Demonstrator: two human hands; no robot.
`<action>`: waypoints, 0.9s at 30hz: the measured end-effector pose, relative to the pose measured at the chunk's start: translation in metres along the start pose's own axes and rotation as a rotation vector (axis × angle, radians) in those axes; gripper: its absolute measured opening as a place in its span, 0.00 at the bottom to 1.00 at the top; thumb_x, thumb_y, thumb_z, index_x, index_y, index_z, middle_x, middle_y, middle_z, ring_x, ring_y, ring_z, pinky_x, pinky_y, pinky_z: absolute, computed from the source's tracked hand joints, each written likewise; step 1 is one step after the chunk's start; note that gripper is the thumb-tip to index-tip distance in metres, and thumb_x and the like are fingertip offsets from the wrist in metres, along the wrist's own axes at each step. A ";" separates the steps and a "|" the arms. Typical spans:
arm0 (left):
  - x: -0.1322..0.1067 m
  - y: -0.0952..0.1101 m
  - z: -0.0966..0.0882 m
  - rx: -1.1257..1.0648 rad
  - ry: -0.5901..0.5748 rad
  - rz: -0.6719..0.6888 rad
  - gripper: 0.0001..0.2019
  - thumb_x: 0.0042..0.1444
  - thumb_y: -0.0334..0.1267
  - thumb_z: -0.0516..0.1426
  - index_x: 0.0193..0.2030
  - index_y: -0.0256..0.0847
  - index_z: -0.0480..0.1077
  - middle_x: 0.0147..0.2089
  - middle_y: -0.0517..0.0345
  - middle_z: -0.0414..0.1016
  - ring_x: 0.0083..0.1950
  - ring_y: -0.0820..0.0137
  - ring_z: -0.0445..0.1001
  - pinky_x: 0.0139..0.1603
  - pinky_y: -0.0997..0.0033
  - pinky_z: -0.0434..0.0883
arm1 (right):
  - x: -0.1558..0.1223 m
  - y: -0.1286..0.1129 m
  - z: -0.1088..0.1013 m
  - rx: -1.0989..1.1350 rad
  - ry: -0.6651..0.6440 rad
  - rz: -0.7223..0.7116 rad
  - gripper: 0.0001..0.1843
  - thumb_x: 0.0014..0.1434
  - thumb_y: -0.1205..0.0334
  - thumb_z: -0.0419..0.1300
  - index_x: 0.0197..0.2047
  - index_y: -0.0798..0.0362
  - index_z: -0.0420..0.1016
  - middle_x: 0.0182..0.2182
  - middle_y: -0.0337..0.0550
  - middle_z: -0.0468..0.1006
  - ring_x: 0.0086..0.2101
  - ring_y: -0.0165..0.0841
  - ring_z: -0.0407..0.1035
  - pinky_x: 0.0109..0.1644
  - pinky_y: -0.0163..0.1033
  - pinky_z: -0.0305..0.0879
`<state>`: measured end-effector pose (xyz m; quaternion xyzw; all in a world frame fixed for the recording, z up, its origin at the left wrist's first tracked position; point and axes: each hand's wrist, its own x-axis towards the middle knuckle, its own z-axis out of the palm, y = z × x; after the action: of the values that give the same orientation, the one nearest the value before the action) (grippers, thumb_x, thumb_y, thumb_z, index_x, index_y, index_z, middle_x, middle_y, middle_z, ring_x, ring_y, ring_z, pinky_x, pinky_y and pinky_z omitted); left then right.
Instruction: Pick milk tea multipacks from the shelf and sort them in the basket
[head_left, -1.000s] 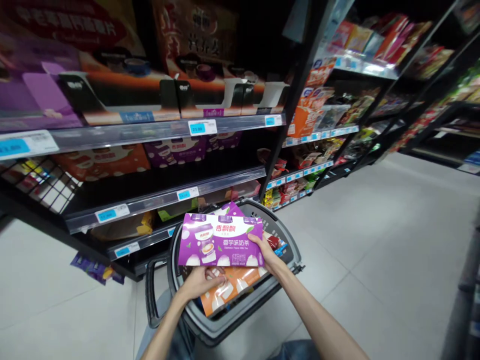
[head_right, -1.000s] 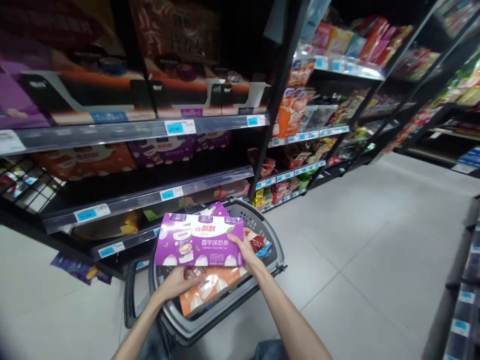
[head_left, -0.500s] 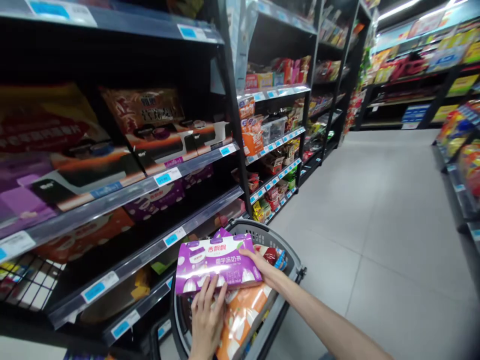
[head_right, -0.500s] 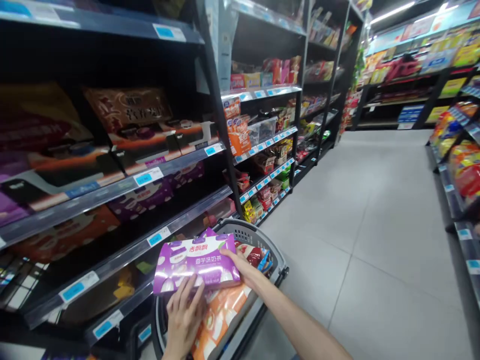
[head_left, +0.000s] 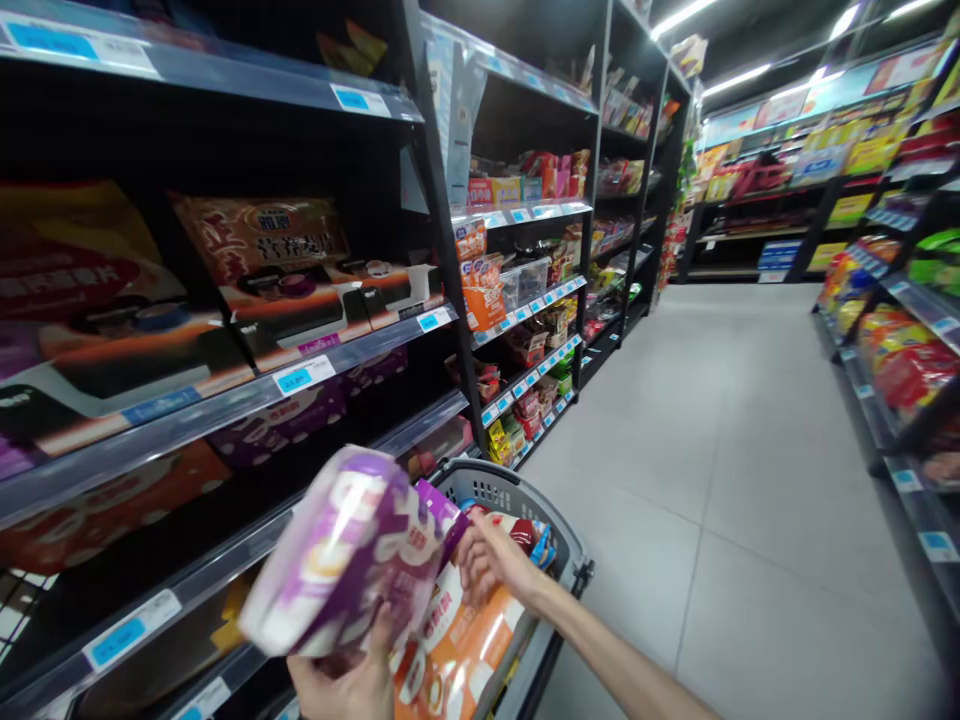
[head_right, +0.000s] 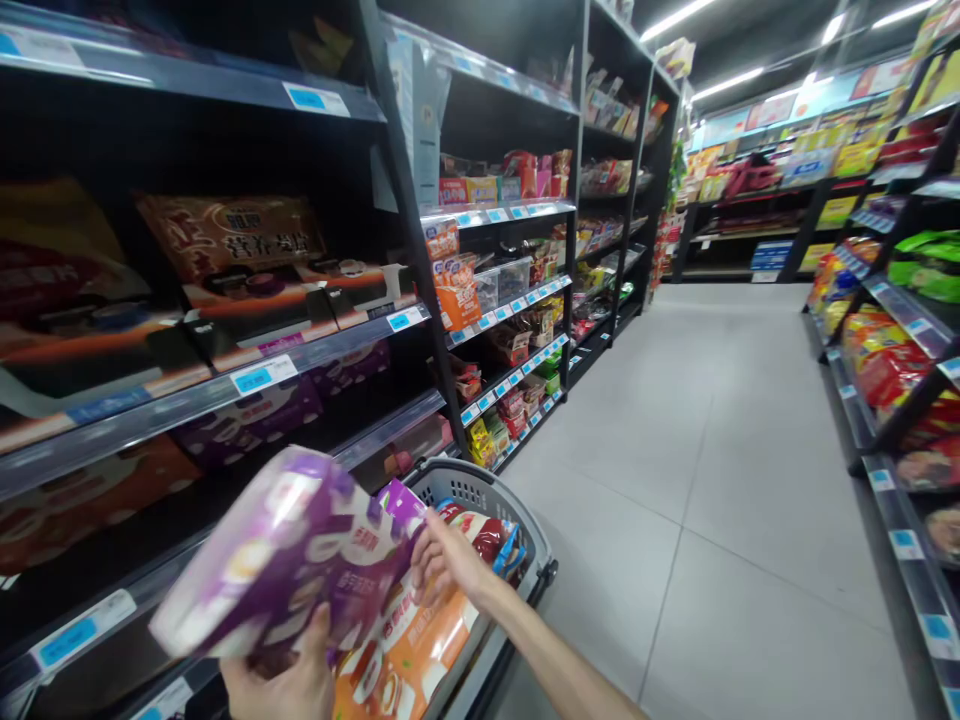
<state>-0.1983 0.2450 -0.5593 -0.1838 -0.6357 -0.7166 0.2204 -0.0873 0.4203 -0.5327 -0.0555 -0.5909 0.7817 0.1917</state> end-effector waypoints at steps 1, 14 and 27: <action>-0.001 0.008 0.006 -0.054 0.026 -0.105 0.39 0.55 0.54 0.62 0.68 0.44 0.51 0.68 0.42 0.60 0.68 0.43 0.61 0.65 0.41 0.67 | 0.000 0.005 -0.003 -0.160 0.022 0.010 0.41 0.55 0.22 0.47 0.24 0.56 0.71 0.17 0.44 0.73 0.17 0.31 0.68 0.18 0.31 0.62; -0.002 -0.057 0.006 -0.038 -0.398 -0.301 0.40 0.54 0.57 0.60 0.67 0.43 0.50 0.63 0.41 0.67 0.63 0.50 0.70 0.59 0.53 0.73 | 0.006 0.046 -0.033 -0.077 -0.007 -0.174 0.45 0.47 0.50 0.75 0.63 0.52 0.62 0.52 0.51 0.78 0.51 0.43 0.74 0.60 0.53 0.68; -0.003 -0.077 -0.003 -0.486 -0.502 -0.697 0.32 0.47 0.49 0.69 0.52 0.40 0.60 0.49 0.51 0.76 0.41 0.62 0.80 0.39 0.61 0.82 | 0.013 0.064 -0.044 -0.216 0.134 -0.028 0.36 0.51 0.48 0.70 0.57 0.47 0.58 0.48 0.48 0.77 0.29 0.34 0.76 0.26 0.37 0.74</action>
<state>-0.2385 0.2492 -0.6255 -0.1732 -0.5072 -0.8089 -0.2416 -0.1005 0.4504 -0.6040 -0.1197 -0.6584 0.7052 0.2343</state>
